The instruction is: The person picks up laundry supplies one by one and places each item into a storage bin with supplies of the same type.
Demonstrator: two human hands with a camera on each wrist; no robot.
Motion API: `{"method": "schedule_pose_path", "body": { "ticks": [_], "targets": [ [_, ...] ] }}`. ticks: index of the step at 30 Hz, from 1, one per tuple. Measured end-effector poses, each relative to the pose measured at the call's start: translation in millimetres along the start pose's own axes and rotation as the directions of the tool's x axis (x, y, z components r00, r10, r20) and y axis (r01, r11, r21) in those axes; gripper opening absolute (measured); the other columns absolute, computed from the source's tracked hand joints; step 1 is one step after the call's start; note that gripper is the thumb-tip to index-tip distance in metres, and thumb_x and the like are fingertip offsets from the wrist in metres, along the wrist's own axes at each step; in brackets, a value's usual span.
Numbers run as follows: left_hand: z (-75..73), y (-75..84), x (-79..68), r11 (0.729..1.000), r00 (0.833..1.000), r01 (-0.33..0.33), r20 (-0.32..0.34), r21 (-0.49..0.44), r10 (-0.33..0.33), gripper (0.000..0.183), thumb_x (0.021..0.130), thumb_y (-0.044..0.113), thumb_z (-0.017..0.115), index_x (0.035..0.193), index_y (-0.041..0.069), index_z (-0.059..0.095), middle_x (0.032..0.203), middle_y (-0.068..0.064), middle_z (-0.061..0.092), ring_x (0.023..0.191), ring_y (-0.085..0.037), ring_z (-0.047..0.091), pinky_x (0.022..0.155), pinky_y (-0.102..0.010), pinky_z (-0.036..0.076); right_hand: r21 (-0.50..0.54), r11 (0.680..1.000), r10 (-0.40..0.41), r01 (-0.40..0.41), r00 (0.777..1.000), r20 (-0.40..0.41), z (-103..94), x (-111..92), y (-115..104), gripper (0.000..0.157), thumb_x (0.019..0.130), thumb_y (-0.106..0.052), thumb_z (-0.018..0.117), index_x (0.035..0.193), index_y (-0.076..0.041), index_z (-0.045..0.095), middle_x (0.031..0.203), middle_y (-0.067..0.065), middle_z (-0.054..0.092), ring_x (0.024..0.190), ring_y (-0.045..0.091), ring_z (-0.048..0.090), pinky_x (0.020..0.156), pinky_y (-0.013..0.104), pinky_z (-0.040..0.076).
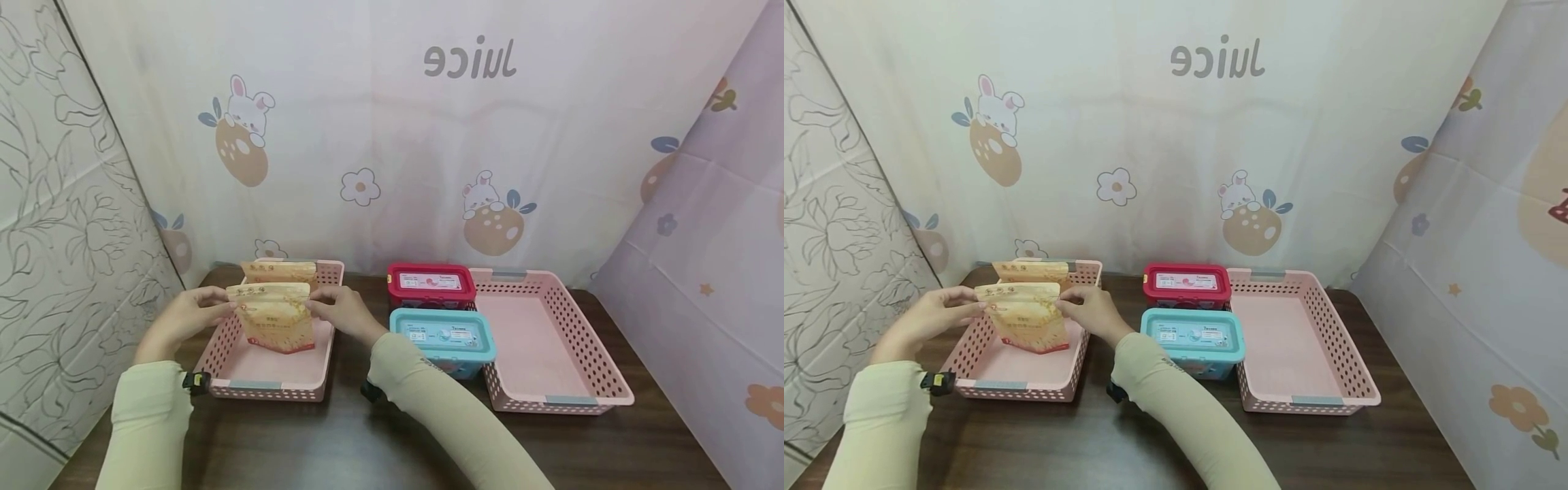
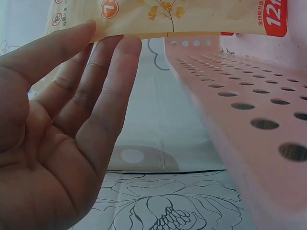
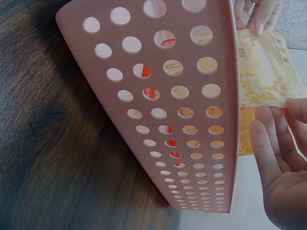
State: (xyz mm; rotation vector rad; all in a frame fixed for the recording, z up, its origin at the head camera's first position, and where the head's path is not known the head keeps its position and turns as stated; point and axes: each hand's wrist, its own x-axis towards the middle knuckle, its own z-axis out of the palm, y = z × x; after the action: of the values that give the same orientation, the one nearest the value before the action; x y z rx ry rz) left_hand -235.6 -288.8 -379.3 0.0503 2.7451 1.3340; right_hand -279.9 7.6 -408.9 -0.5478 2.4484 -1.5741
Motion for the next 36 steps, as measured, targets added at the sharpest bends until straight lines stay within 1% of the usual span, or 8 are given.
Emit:
{"method": "schedule_pose_path", "body": {
  "ticks": [4,9,14,17,25,30,36],
  "targets": [
    [0.6,-0.6,0.9,1.000,1.000,0.004,0.002,0.002,-0.004,0.050,0.099,0.035,0.065,0.128,-0.005,0.056,0.124,-0.027,0.061,0.112,-0.041,0.063,0.098,-0.058,0.048,-0.001,1.000,0.006,-0.006,1.000,0.001,0.3,0.0,0.5,0.014,0.094,-0.032,0.072,0.105,-0.022,0.075,0.096,-0.008,0.069,0.090,0.018,0.068,0.076,0.030,0.058],
    [1.1,-0.1,1.1,1.000,1.000,0.001,0.007,-0.005,-0.001,0.053,0.099,0.035,0.065,0.130,-0.006,0.054,0.125,-0.028,0.061,0.113,-0.042,0.060,0.098,-0.060,0.047,0.006,1.000,0.014,-0.014,1.000,0.005,0.1,-0.6,0.6,0.017,0.095,-0.031,0.072,0.108,-0.021,0.074,0.098,-0.007,0.069,0.088,0.014,0.066,0.078,0.031,0.058],
    [0.1,1.1,0.4,1.000,1.000,0.011,0.015,0.029,-0.012,0.058,0.098,0.040,0.065,0.132,-0.005,0.054,0.127,-0.029,0.059,0.117,-0.046,0.056,0.096,-0.065,0.045,0.002,1.000,0.025,-0.025,1.000,0.010,-0.4,-0.9,0.1,0.022,0.094,-0.032,0.073,0.112,-0.019,0.074,0.103,-0.007,0.068,0.090,0.013,0.065,0.080,0.031,0.058],
    [-0.6,1.1,0.3,0.999,0.999,0.022,0.024,0.045,-0.023,0.059,0.098,0.041,0.065,0.134,-0.005,0.053,0.130,-0.030,0.058,0.120,-0.048,0.053,0.094,-0.066,0.045,-0.001,1.000,0.026,-0.026,1.000,0.012,-1.1,-1.1,-0.2,0.024,0.093,-0.033,0.073,0.113,-0.019,0.073,0.105,-0.007,0.067,0.092,0.013,0.064,0.081,0.031,0.058],
    [-0.5,1.6,1.2,0.997,0.998,0.046,0.037,0.068,-0.048,0.069,0.096,0.049,0.064,0.136,-0.005,0.051,0.135,-0.033,0.052,0.122,-0.050,0.050,0.094,-0.065,0.046,-0.004,0.999,0.043,-0.043,0.999,0.025,-2.7,-2.8,-3.3,0.029,0.093,-0.036,0.073,0.116,-0.018,0.072,0.105,-0.008,0.068,0.095,0.013,0.062,0.083,0.033,0.057],
    [-0.6,4.7,-0.3,0.997,0.997,0.057,0.048,0.059,-0.060,0.078,0.094,0.053,0.064,0.141,-0.007,0.046,0.139,-0.035,0.047,0.126,-0.052,0.047,0.096,-0.066,0.044,-0.005,0.999,0.041,-0.041,0.999,0.033,-2.8,-3.7,-3.5,0.033,0.093,-0.038,0.072,0.120,-0.018,0.071,0.107,-0.008,0.068,0.100,0.012,0.062,0.088,0.035,0.056],
    [-1.0,10.2,-1.6,0.996,0.996,0.059,0.063,0.069,-0.063,0.087,0.094,0.055,0.064,0.145,-0.009,0.038,0.143,-0.037,0.042,0.129,-0.053,0.042,0.099,-0.066,0.042,0.003,0.999,0.043,-0.043,0.997,0.071,-2.7,-7.5,-6.0,0.042,0.093,-0.039,0.072,0.128,-0.017,0.066,0.109,-0.007,0.067,0.103,0.012,0.062,0.091,0.036,0.055]
  ]
}}
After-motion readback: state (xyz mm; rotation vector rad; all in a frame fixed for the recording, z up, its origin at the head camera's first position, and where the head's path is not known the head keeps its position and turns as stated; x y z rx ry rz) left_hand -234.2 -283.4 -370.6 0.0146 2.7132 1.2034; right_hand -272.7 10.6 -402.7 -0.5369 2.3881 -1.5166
